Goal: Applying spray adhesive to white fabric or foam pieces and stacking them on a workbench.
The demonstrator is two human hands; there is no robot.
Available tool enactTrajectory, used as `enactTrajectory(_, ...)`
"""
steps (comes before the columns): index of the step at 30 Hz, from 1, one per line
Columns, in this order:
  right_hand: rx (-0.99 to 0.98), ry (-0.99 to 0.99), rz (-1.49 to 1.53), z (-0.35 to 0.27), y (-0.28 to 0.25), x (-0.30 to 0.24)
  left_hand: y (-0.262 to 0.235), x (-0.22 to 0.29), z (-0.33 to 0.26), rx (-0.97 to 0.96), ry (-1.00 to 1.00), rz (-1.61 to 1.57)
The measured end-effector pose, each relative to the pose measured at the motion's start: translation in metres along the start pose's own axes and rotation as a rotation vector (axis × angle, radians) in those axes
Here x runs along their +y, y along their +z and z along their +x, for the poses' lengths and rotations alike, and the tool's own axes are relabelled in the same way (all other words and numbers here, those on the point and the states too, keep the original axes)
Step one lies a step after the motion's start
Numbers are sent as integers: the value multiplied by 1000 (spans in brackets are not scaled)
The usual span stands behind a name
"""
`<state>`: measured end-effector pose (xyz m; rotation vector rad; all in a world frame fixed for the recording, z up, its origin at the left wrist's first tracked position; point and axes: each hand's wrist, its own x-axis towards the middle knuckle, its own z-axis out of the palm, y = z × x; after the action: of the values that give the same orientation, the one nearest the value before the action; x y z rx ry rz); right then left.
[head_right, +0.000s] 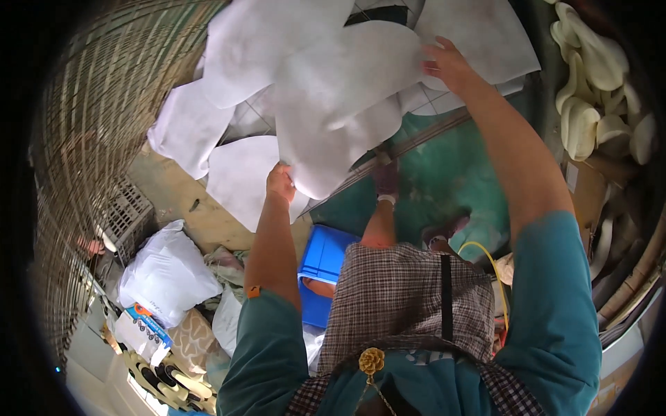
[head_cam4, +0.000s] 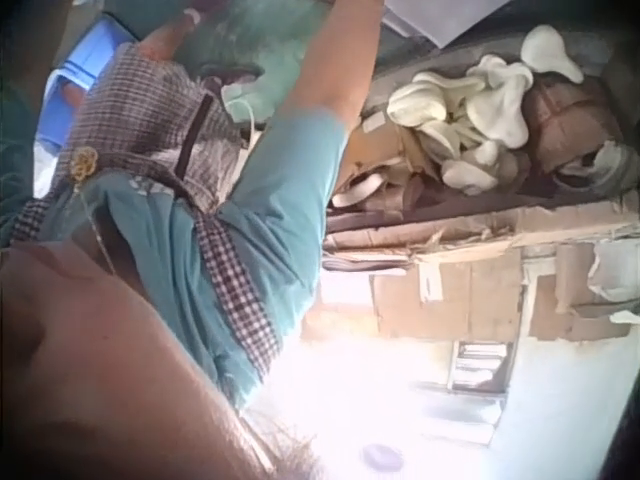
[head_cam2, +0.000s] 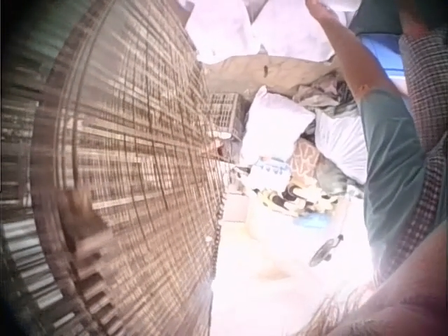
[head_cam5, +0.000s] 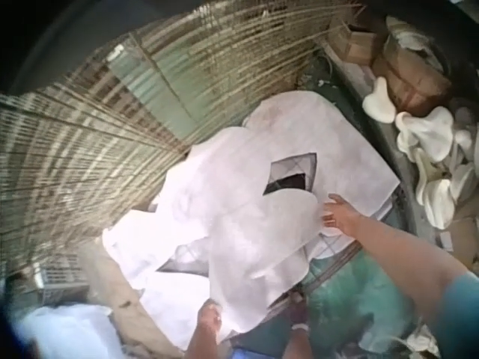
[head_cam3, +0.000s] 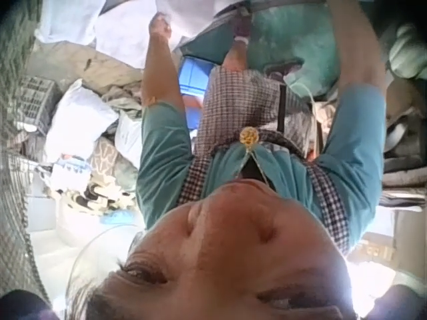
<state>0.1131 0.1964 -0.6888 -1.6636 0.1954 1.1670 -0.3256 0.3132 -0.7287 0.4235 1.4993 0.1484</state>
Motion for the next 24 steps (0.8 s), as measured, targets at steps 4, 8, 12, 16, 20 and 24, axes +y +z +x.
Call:
enactTrajectory(4, 92, -98, -257, -8, -19, 32, -4, -20, 0, 458, -225, 280)
enactTrajectory(8, 42, -28, -274, -60, -67, 81, -9, 8, -38, 338, -42, 81)
enactTrajectory(12, -12, 156, -198, -153, -149, 128, 51, 153, -136, -244, 684, -288)
enactTrajectory(16, 26, 208, -250, -237, -157, 133, 123, 280, -293, -566, 981, -707)
enactTrajectory(20, 99, 218, -179, -294, -173, 119, 140, 308, -323, -708, 747, -1036)
enactTrajectory(24, 147, 127, -71, -342, -200, 105, 135, 240, -294, -581, 768, -1057)
